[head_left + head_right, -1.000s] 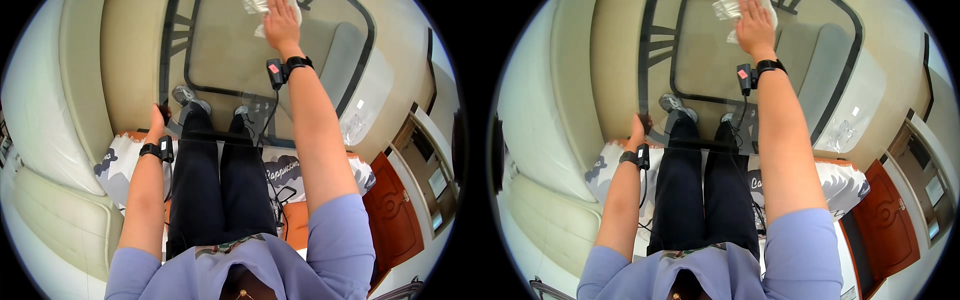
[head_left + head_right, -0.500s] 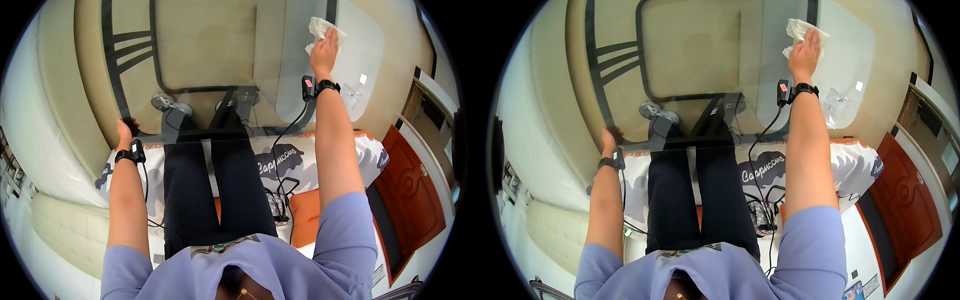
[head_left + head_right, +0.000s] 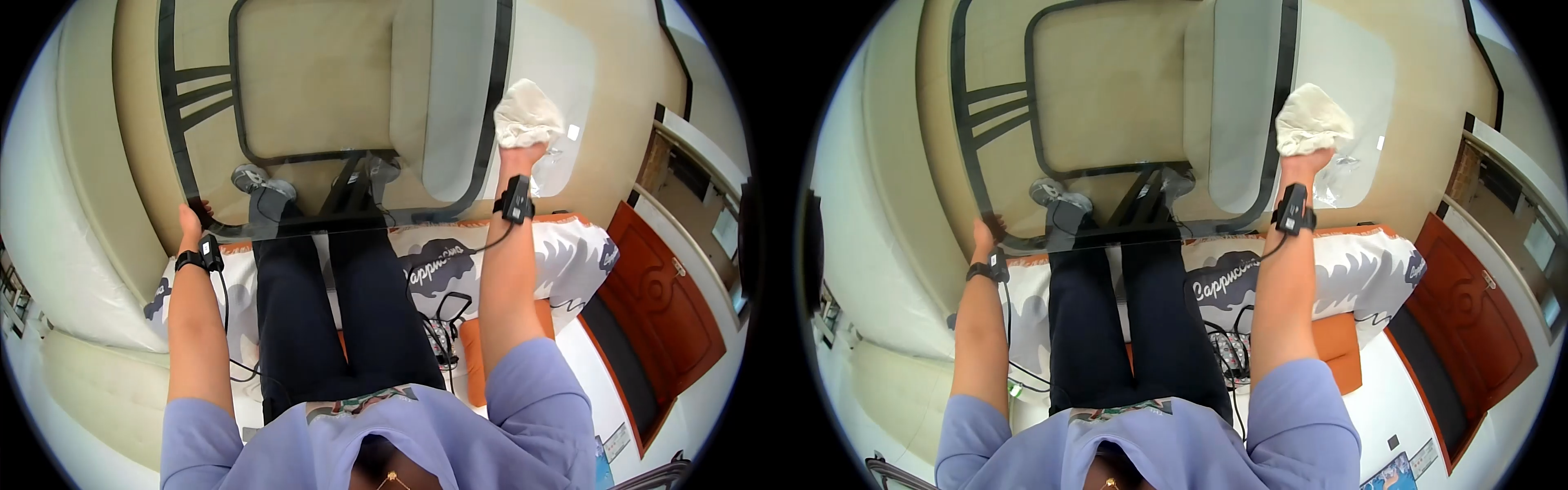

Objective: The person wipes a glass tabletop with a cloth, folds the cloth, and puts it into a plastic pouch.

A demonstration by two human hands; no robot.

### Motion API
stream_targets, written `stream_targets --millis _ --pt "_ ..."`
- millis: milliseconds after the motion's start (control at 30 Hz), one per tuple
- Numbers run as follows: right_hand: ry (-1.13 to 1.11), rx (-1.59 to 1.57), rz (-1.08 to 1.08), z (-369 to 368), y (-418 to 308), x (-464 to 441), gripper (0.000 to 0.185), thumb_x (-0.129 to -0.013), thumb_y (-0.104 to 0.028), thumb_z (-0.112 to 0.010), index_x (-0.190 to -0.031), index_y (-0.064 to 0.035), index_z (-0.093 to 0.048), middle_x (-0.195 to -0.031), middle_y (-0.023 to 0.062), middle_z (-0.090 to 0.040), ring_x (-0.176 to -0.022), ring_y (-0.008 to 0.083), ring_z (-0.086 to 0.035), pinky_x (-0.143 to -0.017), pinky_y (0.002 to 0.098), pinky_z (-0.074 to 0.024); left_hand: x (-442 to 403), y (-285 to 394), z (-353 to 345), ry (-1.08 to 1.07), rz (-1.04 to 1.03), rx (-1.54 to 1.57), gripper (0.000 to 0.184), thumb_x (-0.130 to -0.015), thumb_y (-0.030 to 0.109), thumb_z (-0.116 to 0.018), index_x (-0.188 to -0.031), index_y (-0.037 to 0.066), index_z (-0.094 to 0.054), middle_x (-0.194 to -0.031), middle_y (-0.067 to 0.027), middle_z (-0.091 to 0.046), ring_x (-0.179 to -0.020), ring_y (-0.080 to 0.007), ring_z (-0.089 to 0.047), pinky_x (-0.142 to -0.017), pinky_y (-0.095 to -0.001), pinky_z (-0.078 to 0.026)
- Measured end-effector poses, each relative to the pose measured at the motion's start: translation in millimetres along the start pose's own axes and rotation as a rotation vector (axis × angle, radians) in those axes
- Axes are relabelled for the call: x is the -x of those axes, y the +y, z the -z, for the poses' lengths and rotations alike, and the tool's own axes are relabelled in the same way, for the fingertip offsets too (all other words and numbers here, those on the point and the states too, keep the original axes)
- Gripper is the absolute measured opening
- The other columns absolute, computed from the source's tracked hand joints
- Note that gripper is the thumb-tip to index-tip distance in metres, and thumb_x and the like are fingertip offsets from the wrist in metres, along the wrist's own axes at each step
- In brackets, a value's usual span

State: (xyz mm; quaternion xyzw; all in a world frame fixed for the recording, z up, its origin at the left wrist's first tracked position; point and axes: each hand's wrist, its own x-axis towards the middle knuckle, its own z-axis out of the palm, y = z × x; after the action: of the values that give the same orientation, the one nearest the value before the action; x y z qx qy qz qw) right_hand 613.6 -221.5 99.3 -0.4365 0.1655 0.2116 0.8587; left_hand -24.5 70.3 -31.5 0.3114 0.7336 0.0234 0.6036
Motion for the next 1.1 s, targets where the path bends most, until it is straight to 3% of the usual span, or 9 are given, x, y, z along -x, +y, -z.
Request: stream_targets --millis 200,467,600,633,733,767,867,933,1100 --pt "-0.150 -0.221 -0.295 -16.1 27.8 38.8 0.042 -0.089 -0.034 -0.043 -0.120 -0.0058 -0.052 -0.118 0.0112 -0.058 -0.105 0.0287 -0.056 -0.090 0.0419 -0.0462 12.5 7.4 -12.1 0.033 0.016 0.048 0.061 -0.096 0.037 -0.014 -0.089 -0.005 -0.059 -0.076 -0.0158 -0.062 -0.068 -0.0278 -0.061 -0.068 -0.0403 -0.053" --pt "-0.207 -0.135 -0.426 -97.6 138.8 46.6 0.046 -0.091 -0.038 -0.039 -0.125 -0.0080 -0.048 -0.125 0.0106 -0.054 -0.113 0.0290 -0.052 -0.095 0.0444 -0.0431 15.2 -2.3 -20.2 0.043 -0.053 0.164 0.059 -0.096 0.038 -0.021 -0.083 -0.005 -0.060 -0.073 -0.0164 -0.063 -0.061 -0.0269 -0.061 -0.059 -0.0381 -0.053" --pt "-0.233 0.192 -0.204 -148.7 207.0 58.9 0.038 -0.094 -0.030 -0.038 -0.119 -0.0046 -0.052 -0.111 0.0109 -0.060 -0.107 0.0268 -0.054 -0.092 0.0385 -0.0434 27.8 12.8 -30.6 0.018 0.034 0.214 0.061 -0.093 0.041 -0.023 -0.084 -0.007 -0.060 -0.076 -0.0190 -0.063 -0.064 -0.0301 -0.062 -0.060 -0.0399 -0.054" --pt "-0.363 0.582 0.079 -164.8 224.5 65.9 0.037 -0.095 -0.026 -0.038 -0.119 -0.0015 -0.052 -0.110 0.0118 -0.060 -0.102 0.0268 -0.056 -0.090 0.0366 -0.0440 22.6 7.7 -30.0 -0.001 0.045 0.252 0.060 -0.092 0.040 -0.023 -0.083 -0.007 -0.060 -0.076 -0.0192 -0.063 -0.065 -0.0302 -0.063 -0.060 -0.0401 -0.054" --pt "-0.669 1.043 0.451 -214.9 274.1 99.4 0.039 -0.094 -0.018 -0.041 -0.125 0.0053 -0.047 -0.114 0.0177 -0.058 -0.105 0.0273 -0.054 -0.094 0.0340 -0.0395 30.2 16.8 -36.7 -0.027 0.030 0.247 0.059 -0.090 0.035 -0.024 -0.081 -0.008 -0.062 -0.075 -0.0196 -0.064 -0.065 -0.0290 -0.063 -0.058 -0.0394 -0.053" --pt "-0.748 0.934 0.370 -230.5 295.7 106.0 0.042 -0.094 -0.018 -0.041 -0.129 0.0054 -0.044 -0.119 0.0194 -0.056 -0.111 0.0282 -0.052 -0.098 0.0343 -0.0370 21.6 9.2 -35.4 -0.044 0.026 0.241 0.059 -0.091 0.035 -0.023 -0.079 -0.007 -0.063 -0.074 -0.0189 -0.064 -0.063 -0.0279 -0.063 -0.058 -0.0391 -0.052" --pt "-0.971 1.018 0.395 -259.4 357.4 138.7 0.051 -0.093 -0.023 -0.042 -0.138 -0.0003 -0.035 -0.136 0.0196 -0.044 -0.127 0.0314 -0.041 -0.106 0.0379 -0.0291 33.3 19.8 -41.4 -0.025 0.007 0.270 0.058 -0.091 0.034 -0.023 -0.076 -0.006 -0.063 -0.069 -0.0161 -0.063 -0.059 -0.0249 -0.061 -0.056 -0.0375 -0.052" --pt "-1.444 1.617 0.822 -257.5 391.5 147.0 0.058 -0.090 -0.030 -0.045 -0.144 -0.0132 -0.029 -0.148 0.0126 -0.030 -0.135 0.0312 -0.029 -0.111 0.0441 -0.0221 45.6 32.7 -48.3 -0.011 0.020 0.236 0.058 -0.090 0.034 -0.024 -0.076 -0.006 -0.063 -0.063 -0.0133 -0.061 -0.056 -0.0240 -0.059 -0.056 -0.0350 -0.050" --pt "-1.474 1.877 1.013 -271.6 424.6 160.6 0.059 -0.088 -0.038 -0.047 -0.143 -0.0272 -0.030 -0.151 0.0048 -0.023 -0.138 0.0278 -0.023 -0.112 0.0483 -0.0165 33.7 21.0 -34.6 -0.149 -0.043 0.141 0.057 -0.091 0.034 -0.024 -0.069 -0.003 -0.063 -0.051 -0.0098 -0.052 -0.048 -0.0204 -0.053 -0.048 -0.0318 -0.046"
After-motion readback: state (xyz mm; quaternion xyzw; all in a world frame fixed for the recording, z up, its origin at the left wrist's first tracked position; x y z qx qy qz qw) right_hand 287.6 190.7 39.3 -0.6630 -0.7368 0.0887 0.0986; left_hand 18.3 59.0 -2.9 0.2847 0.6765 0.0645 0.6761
